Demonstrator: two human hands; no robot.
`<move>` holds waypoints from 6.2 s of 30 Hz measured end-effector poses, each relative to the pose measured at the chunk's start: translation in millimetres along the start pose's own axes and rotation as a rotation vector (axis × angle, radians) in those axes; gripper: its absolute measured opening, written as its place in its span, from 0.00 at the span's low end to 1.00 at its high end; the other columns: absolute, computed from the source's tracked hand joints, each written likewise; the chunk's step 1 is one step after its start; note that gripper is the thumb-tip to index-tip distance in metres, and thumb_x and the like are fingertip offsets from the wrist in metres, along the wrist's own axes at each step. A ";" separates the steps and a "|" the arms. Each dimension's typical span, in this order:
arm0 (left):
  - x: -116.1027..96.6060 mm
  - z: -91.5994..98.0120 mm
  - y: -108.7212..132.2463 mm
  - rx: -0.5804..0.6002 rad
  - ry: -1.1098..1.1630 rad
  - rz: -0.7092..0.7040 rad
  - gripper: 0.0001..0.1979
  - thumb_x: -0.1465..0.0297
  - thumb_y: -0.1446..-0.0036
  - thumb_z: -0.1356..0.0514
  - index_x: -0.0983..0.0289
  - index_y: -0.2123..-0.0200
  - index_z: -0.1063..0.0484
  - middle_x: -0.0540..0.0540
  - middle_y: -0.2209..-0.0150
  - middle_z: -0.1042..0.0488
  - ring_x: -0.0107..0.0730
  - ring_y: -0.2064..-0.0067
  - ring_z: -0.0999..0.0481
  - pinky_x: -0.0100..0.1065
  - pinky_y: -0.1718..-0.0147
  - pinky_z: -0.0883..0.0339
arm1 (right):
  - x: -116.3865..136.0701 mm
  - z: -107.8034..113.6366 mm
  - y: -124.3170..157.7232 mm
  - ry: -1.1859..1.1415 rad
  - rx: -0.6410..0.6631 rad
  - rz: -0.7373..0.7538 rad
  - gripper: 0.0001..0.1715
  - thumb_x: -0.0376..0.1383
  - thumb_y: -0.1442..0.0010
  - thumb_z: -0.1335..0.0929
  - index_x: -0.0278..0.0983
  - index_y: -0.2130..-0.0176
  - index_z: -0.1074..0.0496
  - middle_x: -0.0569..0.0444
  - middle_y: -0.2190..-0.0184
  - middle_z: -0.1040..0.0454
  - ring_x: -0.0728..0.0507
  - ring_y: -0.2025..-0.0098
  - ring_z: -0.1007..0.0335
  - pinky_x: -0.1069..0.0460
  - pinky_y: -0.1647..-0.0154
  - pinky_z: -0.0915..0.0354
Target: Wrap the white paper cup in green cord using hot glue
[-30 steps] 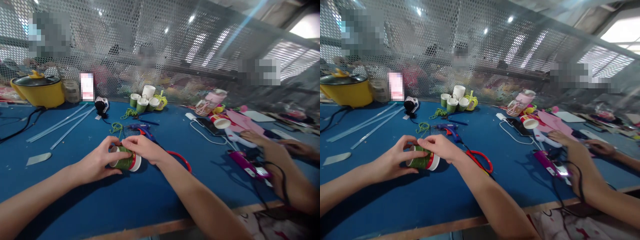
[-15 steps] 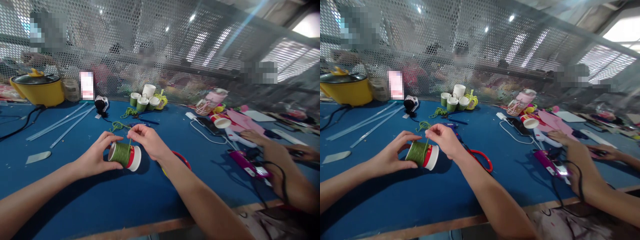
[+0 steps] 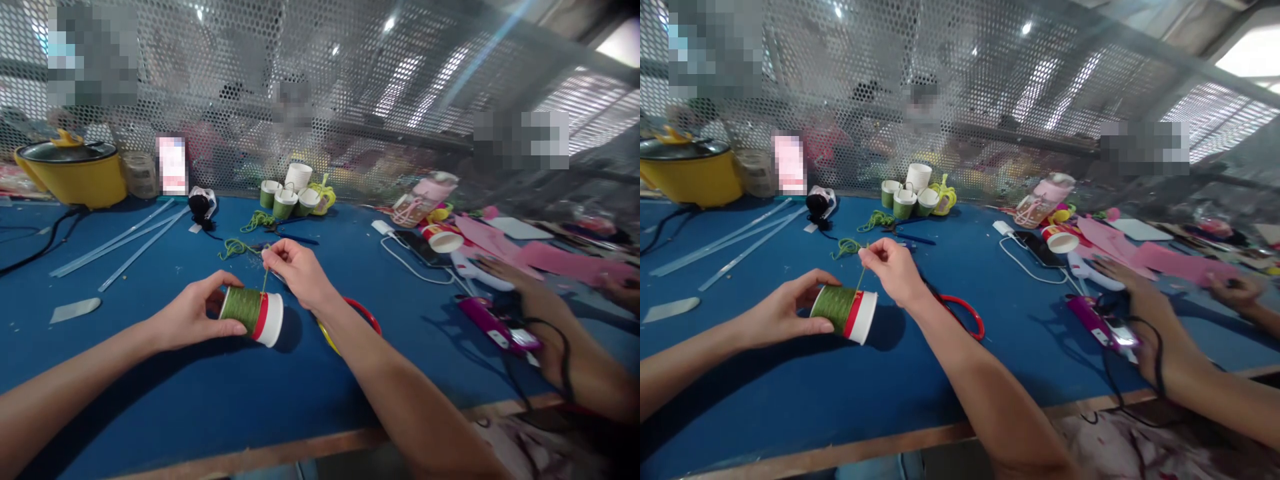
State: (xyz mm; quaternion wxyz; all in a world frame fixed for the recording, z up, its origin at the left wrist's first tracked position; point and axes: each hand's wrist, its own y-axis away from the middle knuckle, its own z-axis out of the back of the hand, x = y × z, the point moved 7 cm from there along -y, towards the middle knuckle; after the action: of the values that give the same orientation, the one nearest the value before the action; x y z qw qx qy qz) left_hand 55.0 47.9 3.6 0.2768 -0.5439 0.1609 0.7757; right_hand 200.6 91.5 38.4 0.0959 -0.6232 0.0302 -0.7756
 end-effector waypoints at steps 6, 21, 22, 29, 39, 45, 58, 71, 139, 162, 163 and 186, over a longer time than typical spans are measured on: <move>-10.3 1.0 2.2 -0.027 -0.071 -0.165 0.24 0.62 0.53 0.35 0.63 0.56 0.40 0.55 0.61 0.31 0.36 0.62 0.27 0.36 0.62 0.31 | 2.0 -5.9 2.4 0.061 0.052 -0.044 0.09 0.37 0.47 0.33 0.36 0.75 0.37 0.59 0.79 0.31 0.51 0.76 0.37 0.53 0.71 0.40; -27.6 4.1 10.1 -0.117 -0.305 -0.499 0.25 0.64 0.50 0.35 0.62 0.52 0.40 0.62 0.53 0.34 0.43 0.50 0.31 0.40 0.55 0.32 | -1.2 -13.5 7.1 0.124 0.145 -0.104 0.10 0.38 0.48 0.33 0.36 0.75 0.37 0.58 0.78 0.32 0.50 0.75 0.37 0.53 0.73 0.42; -29.0 4.2 10.9 -0.120 -0.329 -0.516 0.25 0.64 0.50 0.35 0.63 0.51 0.40 0.62 0.53 0.34 0.43 0.50 0.31 0.41 0.54 0.33 | -1.1 -13.7 7.4 0.131 0.150 -0.103 0.10 0.38 0.48 0.33 0.36 0.75 0.37 0.58 0.78 0.32 0.50 0.75 0.38 0.54 0.73 0.42; -37.7 2.5 17.4 -0.143 -0.505 -0.608 0.22 0.65 0.46 0.38 0.64 0.51 0.41 0.64 0.52 0.33 0.42 0.49 0.32 0.42 0.53 0.33 | -3.9 -14.2 8.9 0.211 0.191 -0.097 0.11 0.41 0.48 0.34 0.36 0.74 0.37 0.58 0.77 0.32 0.51 0.77 0.41 0.54 0.77 0.45; -43.6 -1.4 21.0 -0.174 -0.634 -0.726 0.19 0.67 0.43 0.42 0.64 0.50 0.42 0.66 0.50 0.35 0.43 0.49 0.32 0.44 0.55 0.32 | 0.7 -17.7 13.4 0.290 0.275 -0.110 0.13 0.43 0.45 0.35 0.36 0.73 0.38 0.58 0.78 0.36 0.50 0.75 0.42 0.55 0.75 0.45; -39.3 -1.5 20.7 -0.179 -0.632 -0.691 0.19 0.72 0.43 0.42 0.61 0.49 0.43 0.64 0.48 0.38 0.43 0.48 0.34 0.44 0.54 0.32 | 8.6 -17.5 14.8 0.373 0.293 -0.068 0.13 0.42 0.42 0.38 0.36 0.73 0.38 0.59 0.77 0.37 0.50 0.74 0.43 0.54 0.73 0.47; -34.4 -0.8 15.2 -0.139 -0.555 -0.618 0.17 0.70 0.43 0.41 0.62 0.51 0.42 0.65 0.48 0.38 0.43 0.46 0.34 0.42 0.53 0.33 | 13.7 -13.8 12.7 0.233 0.203 0.045 0.13 0.43 0.43 0.37 0.37 0.73 0.38 0.54 0.72 0.29 0.49 0.72 0.39 0.53 0.72 0.42; -36.9 -3.8 18.4 -0.144 -0.581 -0.677 0.17 0.75 0.42 0.44 0.61 0.51 0.43 0.64 0.48 0.39 0.42 0.46 0.35 0.43 0.53 0.32 | 4.6 -21.7 15.5 0.314 0.314 -0.054 0.15 0.43 0.42 0.38 0.37 0.74 0.39 0.60 0.78 0.41 0.50 0.75 0.46 0.54 0.75 0.48; -27.6 -8.1 7.6 -0.004 -0.514 -0.365 0.22 0.62 0.44 0.42 0.63 0.48 0.39 0.60 0.54 0.35 0.41 0.54 0.30 0.39 0.56 0.33 | -2.7 -33.8 -15.8 0.548 0.272 -0.042 0.14 0.41 0.41 0.38 0.35 0.72 0.33 0.59 0.79 0.31 0.53 0.81 0.38 0.57 0.79 0.40; -13.1 20.1 -1.4 -0.223 -0.394 -0.229 0.21 0.61 0.46 0.42 0.62 0.50 0.37 0.58 0.56 0.33 0.39 0.56 0.30 0.39 0.58 0.33 | -10.1 64.5 -11.3 0.679 -0.044 -0.165 0.23 0.34 0.48 0.34 0.33 0.52 0.37 0.48 0.59 0.27 0.47 0.65 0.29 0.55 0.69 0.35; -14.5 20.5 -1.1 -0.225 -0.419 -0.241 0.21 0.62 0.45 0.42 0.62 0.50 0.38 0.58 0.56 0.33 0.39 0.56 0.30 0.39 0.58 0.33 | -5.5 60.9 -5.3 0.525 0.008 -0.150 0.20 0.36 0.48 0.33 0.32 0.55 0.35 0.49 0.64 0.26 0.47 0.69 0.30 0.54 0.72 0.35; -14.2 11.8 0.6 -0.039 -0.236 -0.164 0.21 0.62 0.49 0.39 0.62 0.52 0.34 0.56 0.58 0.30 0.37 0.60 0.28 0.35 0.62 0.31 | -6.6 53.4 18.2 0.113 0.025 -0.233 0.14 0.41 0.52 0.31 0.32 0.71 0.29 0.56 0.82 0.31 0.52 0.81 0.40 0.56 0.82 0.43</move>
State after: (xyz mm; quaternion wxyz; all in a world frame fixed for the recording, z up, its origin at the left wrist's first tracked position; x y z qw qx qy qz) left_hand 49.3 50.3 21.1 0.3456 -0.4655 0.0669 0.8121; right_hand 256.0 78.7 40.8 0.0112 -0.5764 -0.0467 -0.8158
